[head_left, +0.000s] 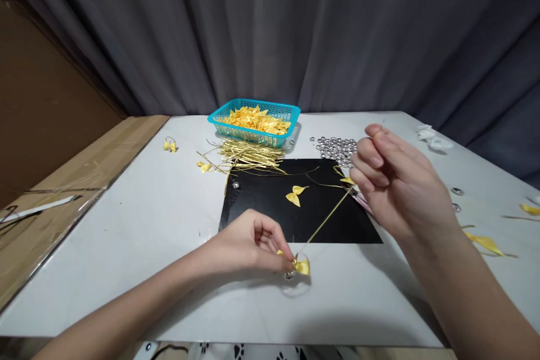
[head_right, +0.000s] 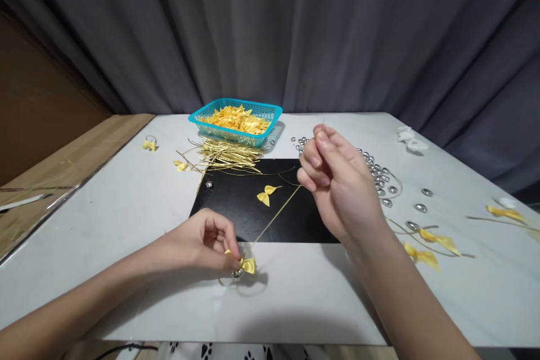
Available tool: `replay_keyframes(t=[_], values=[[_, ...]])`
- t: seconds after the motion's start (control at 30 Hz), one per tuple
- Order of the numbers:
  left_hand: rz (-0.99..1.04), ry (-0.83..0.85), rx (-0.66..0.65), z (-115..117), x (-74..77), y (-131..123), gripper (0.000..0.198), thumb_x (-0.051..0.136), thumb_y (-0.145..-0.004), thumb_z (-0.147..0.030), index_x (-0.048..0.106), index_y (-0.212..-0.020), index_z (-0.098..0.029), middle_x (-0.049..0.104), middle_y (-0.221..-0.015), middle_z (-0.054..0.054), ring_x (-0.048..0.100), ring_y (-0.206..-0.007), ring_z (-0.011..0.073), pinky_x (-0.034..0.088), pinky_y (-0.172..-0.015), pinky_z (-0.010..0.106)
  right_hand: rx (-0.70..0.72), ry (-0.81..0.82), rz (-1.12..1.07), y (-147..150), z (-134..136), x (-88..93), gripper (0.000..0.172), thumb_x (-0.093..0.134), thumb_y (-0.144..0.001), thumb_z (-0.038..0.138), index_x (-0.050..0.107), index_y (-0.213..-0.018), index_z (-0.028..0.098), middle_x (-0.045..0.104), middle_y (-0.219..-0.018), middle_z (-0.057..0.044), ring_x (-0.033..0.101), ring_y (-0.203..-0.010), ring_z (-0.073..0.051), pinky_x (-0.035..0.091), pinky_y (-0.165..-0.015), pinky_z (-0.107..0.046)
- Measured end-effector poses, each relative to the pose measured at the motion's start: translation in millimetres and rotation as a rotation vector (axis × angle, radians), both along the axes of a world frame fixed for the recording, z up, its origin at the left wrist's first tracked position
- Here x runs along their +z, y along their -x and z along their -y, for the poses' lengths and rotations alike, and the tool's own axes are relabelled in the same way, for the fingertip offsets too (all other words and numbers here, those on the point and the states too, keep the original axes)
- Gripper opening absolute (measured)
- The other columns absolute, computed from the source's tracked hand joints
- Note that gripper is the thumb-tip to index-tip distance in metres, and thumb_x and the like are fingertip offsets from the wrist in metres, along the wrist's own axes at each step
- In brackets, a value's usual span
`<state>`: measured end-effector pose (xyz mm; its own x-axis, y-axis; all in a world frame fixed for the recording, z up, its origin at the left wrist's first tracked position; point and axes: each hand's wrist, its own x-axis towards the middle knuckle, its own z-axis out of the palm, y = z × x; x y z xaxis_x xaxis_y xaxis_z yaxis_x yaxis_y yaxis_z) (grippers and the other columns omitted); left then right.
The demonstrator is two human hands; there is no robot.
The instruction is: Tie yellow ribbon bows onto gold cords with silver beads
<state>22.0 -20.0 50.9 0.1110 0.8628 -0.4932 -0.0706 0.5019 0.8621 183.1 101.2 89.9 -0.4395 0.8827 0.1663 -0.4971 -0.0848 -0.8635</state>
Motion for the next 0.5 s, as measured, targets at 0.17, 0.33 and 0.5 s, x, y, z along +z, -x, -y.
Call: replay_keyframes(t=[0.17, 0.33, 0.5], values=[[-0.039, 0.004, 0.042, -2.0, 0.6, 0.7, 0.011, 0.073, -0.054, -0.007, 0.064, -0.053, -0.013, 0.064, -0.05, -0.001, 0.055, -0.046, 0.0064, 0.039, -0.049, 0.018, -0.011, 0.017, -0.009, -3.4, -4.8, 1.2, 0.014, 0.046, -0.092, 0.014, 0.053, -0.08, 0.017, 0.032, -0.058, 0.005, 0.018, -0.044, -0.005, 0.022, -0.038, -0.017], [-0.024, -0.153, 0.225, -5.3, -0.2, 9.1, 0.01, 0.076, -0.059, -0.013, 0.066, -0.057, -0.014, 0.067, -0.055, 0.0, 0.058, -0.05, 0.0079, 0.042, -0.052, 0.019, -0.077, 0.03, -0.038, -10.4, -7.4, 7.5, 0.018, 0.045, -0.092, 0.013, 0.051, -0.075, 0.016, 0.028, -0.057, 0.006, 0.016, -0.043, -0.005, 0.021, -0.036, -0.017], [0.022, -0.299, 0.547, -8.2, -0.6, 21.3, 0.009, 0.077, -0.061, -0.019, 0.069, -0.064, -0.018, 0.068, -0.058, -0.003, 0.059, -0.058, 0.006, 0.042, -0.057, 0.015, -0.036, 0.023, 0.04, -12.9, -7.9, 4.2, 0.015, 0.046, -0.091, 0.015, 0.052, -0.077, 0.016, 0.029, -0.056, 0.006, 0.016, -0.042, -0.005, 0.02, -0.036, -0.018]])
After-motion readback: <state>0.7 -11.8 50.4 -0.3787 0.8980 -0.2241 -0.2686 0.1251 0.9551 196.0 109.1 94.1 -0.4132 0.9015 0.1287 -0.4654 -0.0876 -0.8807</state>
